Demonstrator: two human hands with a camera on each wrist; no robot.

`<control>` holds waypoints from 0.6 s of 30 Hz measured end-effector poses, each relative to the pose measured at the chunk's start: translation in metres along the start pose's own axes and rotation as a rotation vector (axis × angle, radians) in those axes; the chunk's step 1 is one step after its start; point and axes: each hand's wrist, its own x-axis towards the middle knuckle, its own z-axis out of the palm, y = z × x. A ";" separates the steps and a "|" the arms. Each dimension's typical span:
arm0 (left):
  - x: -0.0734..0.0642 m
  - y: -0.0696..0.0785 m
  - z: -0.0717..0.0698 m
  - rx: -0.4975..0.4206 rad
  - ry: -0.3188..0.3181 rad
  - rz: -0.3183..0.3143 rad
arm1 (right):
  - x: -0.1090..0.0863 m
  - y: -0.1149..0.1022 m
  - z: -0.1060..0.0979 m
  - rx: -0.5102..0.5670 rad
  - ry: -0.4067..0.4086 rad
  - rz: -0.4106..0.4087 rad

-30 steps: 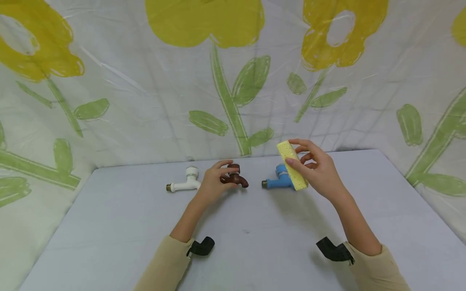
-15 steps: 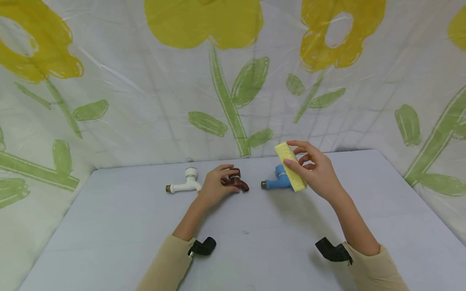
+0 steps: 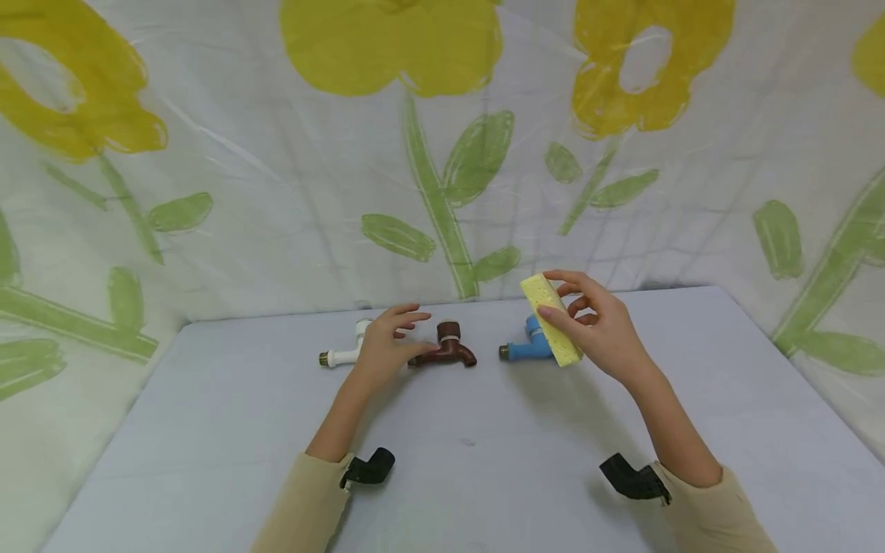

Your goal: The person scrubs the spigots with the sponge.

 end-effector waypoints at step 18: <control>-0.046 -0.043 -0.081 0.085 0.087 -0.199 | 0.000 -0.001 0.002 -0.006 -0.005 -0.012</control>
